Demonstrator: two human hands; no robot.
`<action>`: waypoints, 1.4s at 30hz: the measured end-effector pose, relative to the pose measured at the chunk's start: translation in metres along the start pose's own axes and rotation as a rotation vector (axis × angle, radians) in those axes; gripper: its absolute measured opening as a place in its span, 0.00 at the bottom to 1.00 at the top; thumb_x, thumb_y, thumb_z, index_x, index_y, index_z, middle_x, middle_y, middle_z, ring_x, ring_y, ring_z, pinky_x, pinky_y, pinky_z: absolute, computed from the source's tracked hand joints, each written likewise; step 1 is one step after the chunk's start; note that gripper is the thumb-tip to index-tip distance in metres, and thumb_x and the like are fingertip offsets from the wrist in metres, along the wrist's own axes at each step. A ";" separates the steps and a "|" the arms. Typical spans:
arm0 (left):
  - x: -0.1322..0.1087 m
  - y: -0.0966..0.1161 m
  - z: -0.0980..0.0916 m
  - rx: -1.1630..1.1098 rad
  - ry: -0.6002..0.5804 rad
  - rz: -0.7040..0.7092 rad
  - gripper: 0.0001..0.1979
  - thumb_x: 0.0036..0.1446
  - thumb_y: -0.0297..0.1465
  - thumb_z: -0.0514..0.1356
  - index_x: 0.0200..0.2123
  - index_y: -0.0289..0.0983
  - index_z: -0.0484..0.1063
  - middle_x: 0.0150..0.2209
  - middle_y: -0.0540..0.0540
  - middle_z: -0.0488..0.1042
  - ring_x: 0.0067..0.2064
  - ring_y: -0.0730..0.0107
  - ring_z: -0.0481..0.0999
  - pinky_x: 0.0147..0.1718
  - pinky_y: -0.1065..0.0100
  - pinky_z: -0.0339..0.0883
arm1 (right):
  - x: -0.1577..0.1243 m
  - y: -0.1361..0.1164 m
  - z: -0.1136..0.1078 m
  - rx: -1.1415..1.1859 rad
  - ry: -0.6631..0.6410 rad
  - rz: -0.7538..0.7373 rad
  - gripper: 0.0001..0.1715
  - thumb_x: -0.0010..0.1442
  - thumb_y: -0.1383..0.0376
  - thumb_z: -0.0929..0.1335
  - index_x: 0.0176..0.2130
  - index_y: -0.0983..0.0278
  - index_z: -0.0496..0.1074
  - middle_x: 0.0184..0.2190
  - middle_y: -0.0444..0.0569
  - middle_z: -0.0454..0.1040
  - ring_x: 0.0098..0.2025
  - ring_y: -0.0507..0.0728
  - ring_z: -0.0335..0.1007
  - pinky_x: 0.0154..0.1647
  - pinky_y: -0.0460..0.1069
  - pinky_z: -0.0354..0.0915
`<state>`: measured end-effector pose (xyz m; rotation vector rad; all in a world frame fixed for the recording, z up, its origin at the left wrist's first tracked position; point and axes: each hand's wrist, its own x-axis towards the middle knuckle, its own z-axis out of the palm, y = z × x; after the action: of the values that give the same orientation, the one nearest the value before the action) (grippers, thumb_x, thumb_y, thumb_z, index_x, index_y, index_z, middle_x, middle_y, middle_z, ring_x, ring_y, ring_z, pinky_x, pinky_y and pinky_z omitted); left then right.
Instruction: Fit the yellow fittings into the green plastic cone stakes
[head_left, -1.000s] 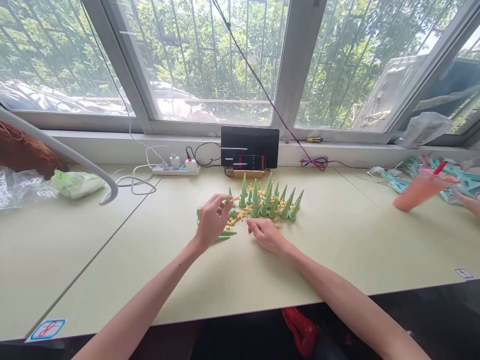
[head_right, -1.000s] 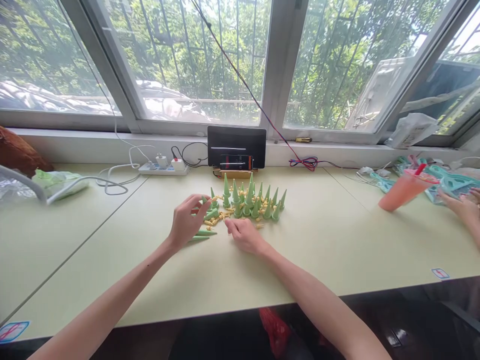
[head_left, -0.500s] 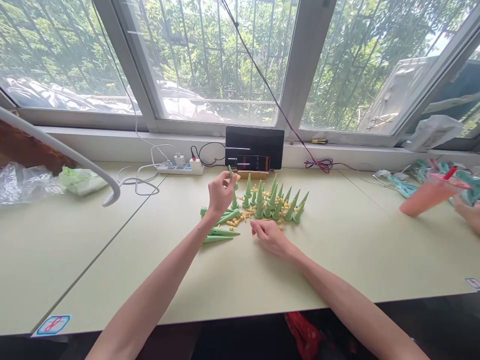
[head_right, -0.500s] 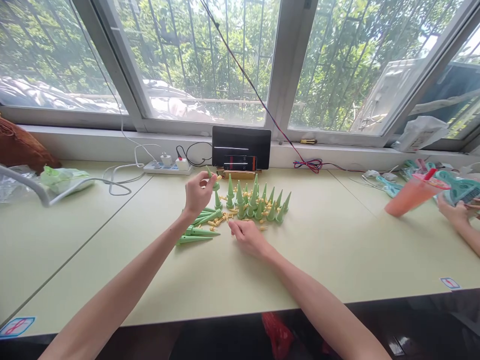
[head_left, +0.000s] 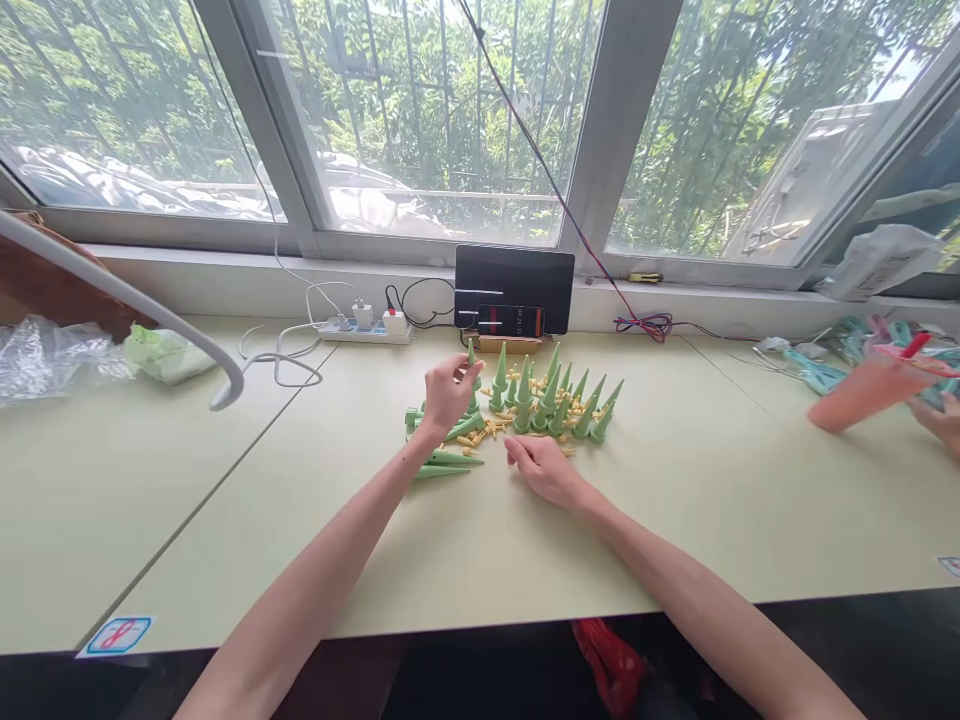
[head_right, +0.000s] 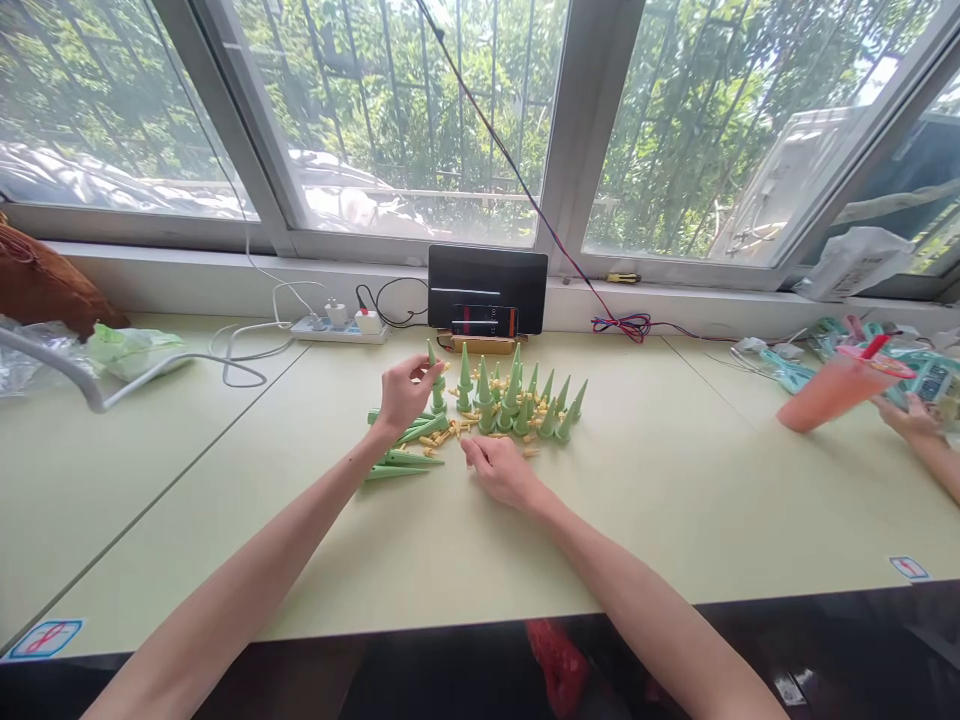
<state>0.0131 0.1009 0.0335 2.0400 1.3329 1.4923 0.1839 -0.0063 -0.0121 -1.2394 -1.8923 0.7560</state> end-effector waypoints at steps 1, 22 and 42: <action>0.000 0.000 0.000 -0.001 0.001 0.002 0.12 0.58 0.40 0.60 0.31 0.37 0.75 0.27 0.49 0.76 0.26 0.72 0.71 0.30 0.71 0.64 | 0.000 0.000 0.000 -0.001 -0.002 -0.002 0.27 0.69 0.55 0.56 0.24 0.64 0.65 0.20 0.43 0.65 0.24 0.51 0.58 0.29 0.46 0.53; -0.002 -0.004 -0.008 0.023 -0.040 -0.006 0.12 0.54 0.37 0.63 0.39 0.36 0.74 0.39 0.45 0.75 0.26 0.75 0.71 0.31 0.69 0.68 | -0.001 0.000 -0.002 -0.026 -0.010 -0.004 0.29 0.69 0.52 0.55 0.24 0.64 0.67 0.20 0.44 0.67 0.25 0.52 0.60 0.29 0.47 0.54; -0.057 -0.009 -0.032 0.445 -0.484 0.182 0.08 0.58 0.31 0.56 0.37 0.39 0.75 0.34 0.43 0.73 0.38 0.58 0.75 0.32 0.64 0.66 | -0.002 -0.004 -0.005 -0.044 -0.030 -0.011 0.28 0.69 0.53 0.56 0.25 0.63 0.66 0.20 0.43 0.64 0.24 0.52 0.59 0.28 0.47 0.53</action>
<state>-0.0209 0.0514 0.0067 2.6334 1.3801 0.7072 0.1867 -0.0093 -0.0069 -1.2507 -1.9481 0.7347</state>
